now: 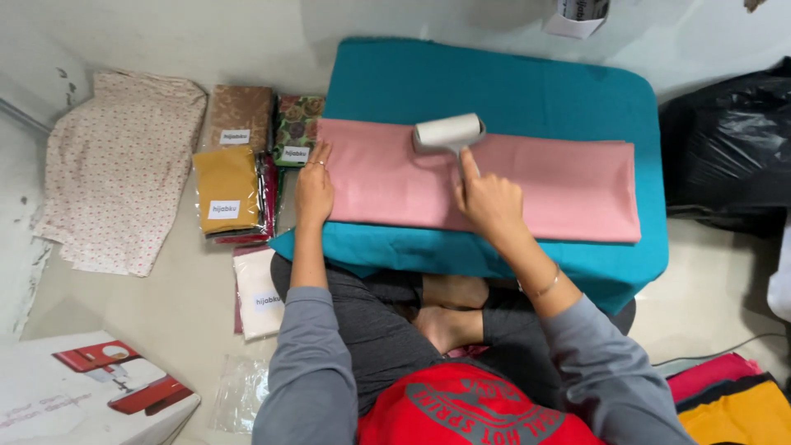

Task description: Cleaning a piece of fabric with a lint roller, folding it, and placing it into a plastic bag.

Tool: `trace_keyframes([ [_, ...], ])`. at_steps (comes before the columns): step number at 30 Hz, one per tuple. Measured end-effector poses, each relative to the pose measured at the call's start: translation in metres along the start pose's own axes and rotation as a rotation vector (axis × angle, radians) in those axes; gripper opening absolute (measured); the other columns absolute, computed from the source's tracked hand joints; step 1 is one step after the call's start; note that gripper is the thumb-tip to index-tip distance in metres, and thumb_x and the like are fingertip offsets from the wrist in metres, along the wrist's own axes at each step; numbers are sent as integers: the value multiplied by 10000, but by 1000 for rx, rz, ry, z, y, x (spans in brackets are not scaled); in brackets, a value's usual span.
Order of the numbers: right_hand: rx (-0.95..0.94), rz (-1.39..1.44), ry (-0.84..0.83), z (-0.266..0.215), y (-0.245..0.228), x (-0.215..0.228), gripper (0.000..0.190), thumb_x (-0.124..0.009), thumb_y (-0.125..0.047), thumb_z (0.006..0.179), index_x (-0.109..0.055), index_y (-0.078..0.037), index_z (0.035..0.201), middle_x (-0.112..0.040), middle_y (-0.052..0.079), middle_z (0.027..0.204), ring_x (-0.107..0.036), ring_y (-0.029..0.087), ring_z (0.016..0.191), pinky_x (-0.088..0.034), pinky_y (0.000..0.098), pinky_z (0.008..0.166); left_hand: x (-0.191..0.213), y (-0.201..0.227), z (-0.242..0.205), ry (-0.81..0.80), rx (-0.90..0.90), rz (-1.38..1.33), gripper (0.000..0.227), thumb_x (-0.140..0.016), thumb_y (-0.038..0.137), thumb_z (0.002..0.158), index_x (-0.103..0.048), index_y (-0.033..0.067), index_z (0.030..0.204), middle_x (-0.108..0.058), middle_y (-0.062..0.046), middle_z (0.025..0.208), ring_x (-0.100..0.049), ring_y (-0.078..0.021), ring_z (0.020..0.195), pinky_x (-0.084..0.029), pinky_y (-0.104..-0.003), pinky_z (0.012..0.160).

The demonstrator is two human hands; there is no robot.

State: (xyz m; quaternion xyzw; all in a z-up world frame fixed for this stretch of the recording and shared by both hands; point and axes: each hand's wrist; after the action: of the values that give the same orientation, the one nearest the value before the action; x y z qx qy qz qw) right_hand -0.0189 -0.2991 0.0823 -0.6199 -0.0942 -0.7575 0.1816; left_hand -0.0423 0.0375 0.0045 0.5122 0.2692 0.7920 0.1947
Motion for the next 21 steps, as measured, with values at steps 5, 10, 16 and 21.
trace_keyframes([
  [5,70,34,-15,-21,-23,38,595,-576,-343,929,-502,-130,1479,-695,209,672,-659,424,551,-497,575,471,-7,-8,1,39,32,-29,551,-440,-77,938,-602,105,1432,-502,-73,1565,-591,-360,1308,-488,-408,1083],
  [10,192,113,-215,-50,-72,63,585,-575,-339,910,-496,-155,1460,-700,202,672,-664,410,522,-504,557,461,-6,3,-3,-12,139,90,501,-486,-19,940,-625,148,1391,-537,-24,1544,-548,-344,1298,-446,-420,1099],
  [16,271,210,58,16,-97,-14,573,-561,-231,952,-491,-99,1505,-665,181,644,-631,386,484,-473,544,414,-9,-4,-6,45,137,101,557,-497,-10,964,-529,181,1487,-552,-43,1525,-506,-323,1360,-396,-477,1132],
  [21,291,169,107,62,-100,-25,571,-610,-284,905,-538,-119,1447,-667,174,624,-633,399,491,-486,555,441,-16,-16,-6,156,39,73,588,-502,-46,937,-490,132,1498,-561,-122,1504,-530,-361,1351,-411,-455,1149],
])
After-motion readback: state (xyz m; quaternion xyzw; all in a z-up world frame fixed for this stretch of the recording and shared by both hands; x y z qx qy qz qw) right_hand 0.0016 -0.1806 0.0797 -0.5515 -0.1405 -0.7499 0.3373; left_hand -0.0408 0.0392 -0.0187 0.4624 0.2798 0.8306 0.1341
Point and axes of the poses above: each hand's wrist, its own z-axis towards the middle knuckle, its own x-axis out of the back of the hand, y = z × x
